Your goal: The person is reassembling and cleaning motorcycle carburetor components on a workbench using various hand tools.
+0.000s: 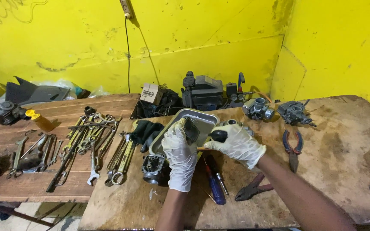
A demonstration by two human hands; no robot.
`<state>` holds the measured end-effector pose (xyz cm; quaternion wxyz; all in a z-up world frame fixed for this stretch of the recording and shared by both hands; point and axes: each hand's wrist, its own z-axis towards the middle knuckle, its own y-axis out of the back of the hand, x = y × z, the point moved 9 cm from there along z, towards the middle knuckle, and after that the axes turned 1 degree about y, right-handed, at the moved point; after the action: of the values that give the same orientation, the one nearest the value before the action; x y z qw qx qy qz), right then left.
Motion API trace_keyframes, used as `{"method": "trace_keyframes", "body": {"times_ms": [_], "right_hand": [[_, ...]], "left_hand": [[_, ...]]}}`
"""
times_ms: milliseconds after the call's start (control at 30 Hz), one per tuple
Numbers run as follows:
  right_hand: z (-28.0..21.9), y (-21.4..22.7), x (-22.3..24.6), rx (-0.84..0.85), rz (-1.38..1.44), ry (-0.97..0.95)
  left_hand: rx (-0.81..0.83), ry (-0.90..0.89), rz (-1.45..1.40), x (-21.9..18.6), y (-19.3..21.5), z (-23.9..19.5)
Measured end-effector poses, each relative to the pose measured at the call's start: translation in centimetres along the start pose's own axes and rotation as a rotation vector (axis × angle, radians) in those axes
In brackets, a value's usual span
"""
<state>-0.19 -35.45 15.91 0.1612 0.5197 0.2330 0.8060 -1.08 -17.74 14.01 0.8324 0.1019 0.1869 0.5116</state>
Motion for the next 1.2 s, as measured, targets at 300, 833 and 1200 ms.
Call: {"method": "trace_keyframes", "body": {"times_ms": [300, 833, 1200], "right_hand": [[-1.6, 1.6, 3.6, -0.184, -0.23, 0.111], [-0.4, 1.4, 5.0, -0.149, -0.439, 0.239], [-0.6, 1.6, 6.3, -0.451, -0.483, 0.517]], "left_hand": [[-0.006, -0.028, 0.005, -2.8, 2.2, 1.8], [-0.144, -0.21, -0.025, -3.2, 1.9, 2.0], [0.029, -0.225, 0.042, -2.8, 3.1, 4.0]]}}
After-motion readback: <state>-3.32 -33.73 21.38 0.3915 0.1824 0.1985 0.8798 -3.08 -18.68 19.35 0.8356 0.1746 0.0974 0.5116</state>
